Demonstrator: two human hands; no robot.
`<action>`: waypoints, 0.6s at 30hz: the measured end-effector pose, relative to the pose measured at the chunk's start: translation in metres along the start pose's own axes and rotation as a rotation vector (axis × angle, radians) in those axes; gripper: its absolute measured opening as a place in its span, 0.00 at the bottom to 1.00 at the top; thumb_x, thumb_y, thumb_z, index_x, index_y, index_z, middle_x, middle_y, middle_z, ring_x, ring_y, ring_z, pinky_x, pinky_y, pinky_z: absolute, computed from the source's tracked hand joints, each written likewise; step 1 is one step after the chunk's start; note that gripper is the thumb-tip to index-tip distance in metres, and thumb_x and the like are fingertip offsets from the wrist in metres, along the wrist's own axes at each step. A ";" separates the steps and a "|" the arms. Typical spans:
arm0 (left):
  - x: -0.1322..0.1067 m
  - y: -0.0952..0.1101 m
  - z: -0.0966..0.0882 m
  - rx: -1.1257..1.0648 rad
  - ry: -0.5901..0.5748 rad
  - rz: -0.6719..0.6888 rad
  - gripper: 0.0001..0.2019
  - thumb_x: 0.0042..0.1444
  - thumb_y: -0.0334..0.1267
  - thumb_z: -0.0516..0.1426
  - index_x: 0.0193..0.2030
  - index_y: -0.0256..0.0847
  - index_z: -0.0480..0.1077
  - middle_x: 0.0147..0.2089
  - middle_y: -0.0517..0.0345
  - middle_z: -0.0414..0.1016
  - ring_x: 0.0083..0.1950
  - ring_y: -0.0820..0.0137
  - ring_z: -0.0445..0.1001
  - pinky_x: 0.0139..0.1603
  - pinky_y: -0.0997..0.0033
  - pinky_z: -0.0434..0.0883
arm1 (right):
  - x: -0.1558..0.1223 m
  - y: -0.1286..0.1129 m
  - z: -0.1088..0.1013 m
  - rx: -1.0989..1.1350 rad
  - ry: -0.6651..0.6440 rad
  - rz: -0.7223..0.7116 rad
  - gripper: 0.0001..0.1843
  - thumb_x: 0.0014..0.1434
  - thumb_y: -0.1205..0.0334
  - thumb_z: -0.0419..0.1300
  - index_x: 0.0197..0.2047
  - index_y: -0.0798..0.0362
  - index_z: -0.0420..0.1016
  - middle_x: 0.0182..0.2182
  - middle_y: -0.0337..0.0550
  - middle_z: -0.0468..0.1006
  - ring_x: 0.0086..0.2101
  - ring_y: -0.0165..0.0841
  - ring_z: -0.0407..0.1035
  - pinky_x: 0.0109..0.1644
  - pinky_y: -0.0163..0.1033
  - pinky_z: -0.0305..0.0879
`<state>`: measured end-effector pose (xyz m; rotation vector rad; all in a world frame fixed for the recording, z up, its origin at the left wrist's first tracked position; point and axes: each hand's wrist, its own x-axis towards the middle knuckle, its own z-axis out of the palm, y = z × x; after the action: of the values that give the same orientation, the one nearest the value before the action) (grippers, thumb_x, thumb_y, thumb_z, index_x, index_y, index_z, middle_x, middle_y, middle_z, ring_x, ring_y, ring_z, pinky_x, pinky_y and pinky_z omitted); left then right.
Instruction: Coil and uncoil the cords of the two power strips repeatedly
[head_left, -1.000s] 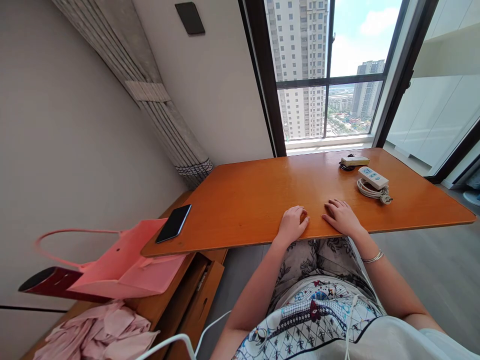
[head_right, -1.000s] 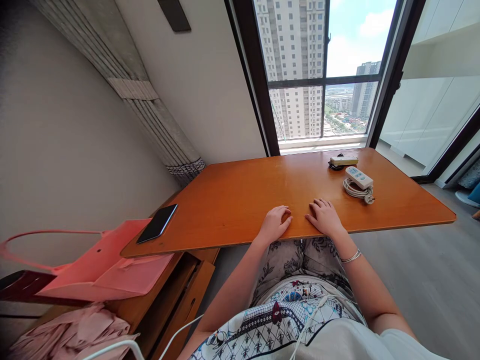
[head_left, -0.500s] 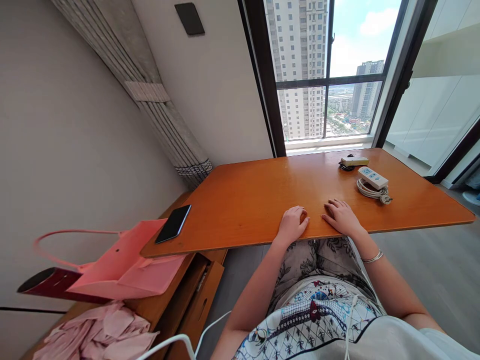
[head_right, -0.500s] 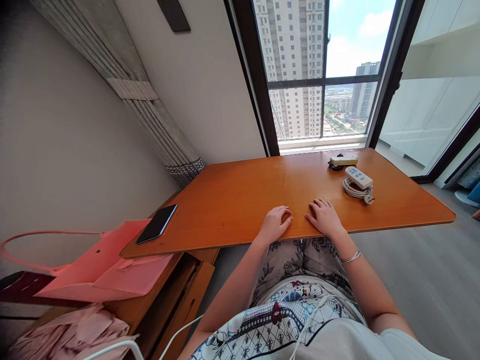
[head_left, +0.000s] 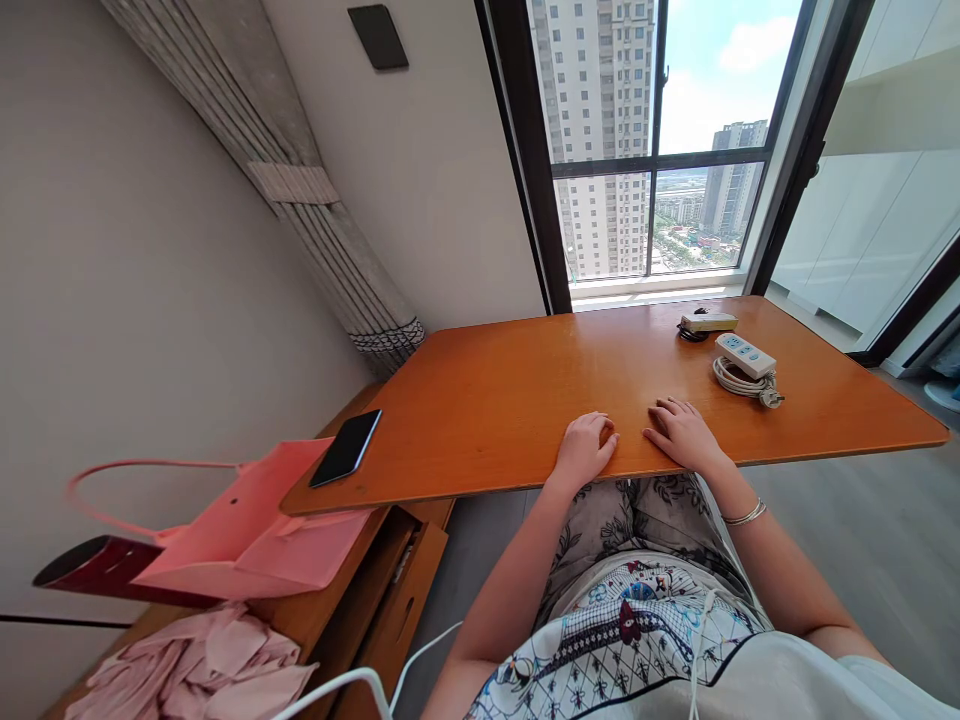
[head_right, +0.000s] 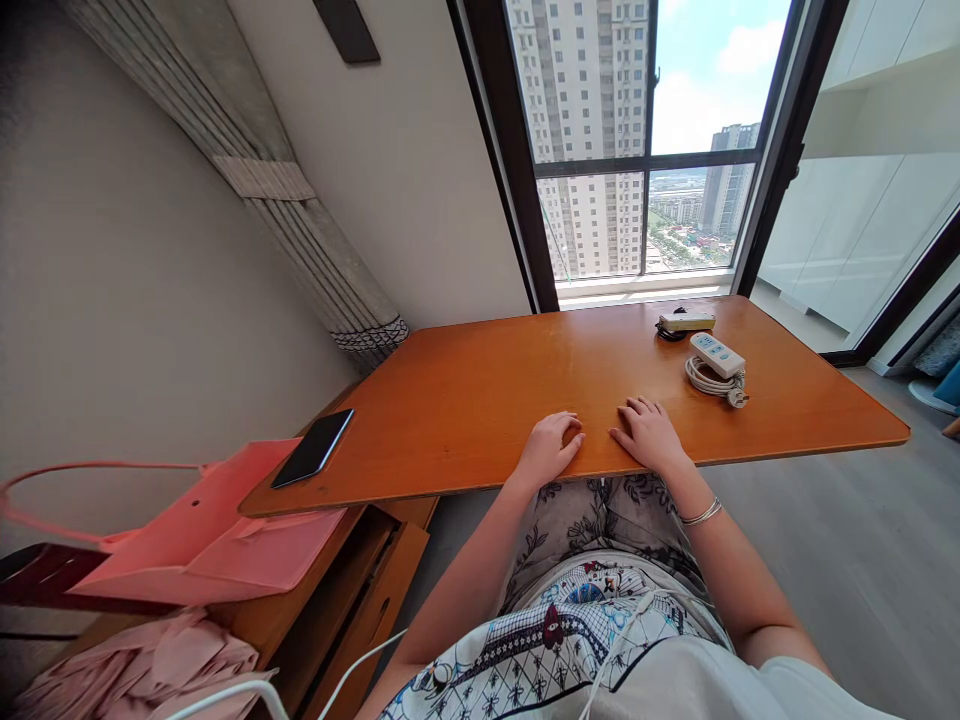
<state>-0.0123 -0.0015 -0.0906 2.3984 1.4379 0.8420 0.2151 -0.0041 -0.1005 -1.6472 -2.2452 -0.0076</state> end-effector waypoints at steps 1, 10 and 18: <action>0.000 0.000 0.000 0.000 -0.002 0.000 0.06 0.61 0.36 0.57 0.43 0.41 0.74 0.51 0.49 0.79 0.58 0.57 0.75 0.62 0.53 0.69 | 0.000 0.000 0.001 0.001 0.004 -0.003 0.27 0.68 0.47 0.53 0.61 0.55 0.73 0.64 0.56 0.70 0.65 0.50 0.60 0.69 0.57 0.54; 0.000 0.000 0.000 0.000 -0.004 -0.003 0.06 0.60 0.36 0.57 0.43 0.42 0.74 0.53 0.48 0.79 0.59 0.56 0.74 0.62 0.52 0.69 | -0.004 0.005 -0.006 0.302 0.197 -0.079 0.20 0.66 0.52 0.55 0.56 0.51 0.76 0.58 0.52 0.76 0.60 0.45 0.67 0.66 0.52 0.62; 0.000 0.000 0.000 -0.008 -0.016 -0.006 0.06 0.60 0.36 0.57 0.43 0.41 0.73 0.54 0.47 0.79 0.60 0.56 0.74 0.62 0.51 0.69 | 0.002 0.057 -0.057 0.390 0.700 0.155 0.17 0.63 0.54 0.55 0.51 0.51 0.74 0.52 0.53 0.77 0.57 0.45 0.69 0.63 0.53 0.62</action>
<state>-0.0125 -0.0015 -0.0904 2.3881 1.4323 0.8232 0.2831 0.0037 -0.0582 -1.3282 -1.4816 -0.0872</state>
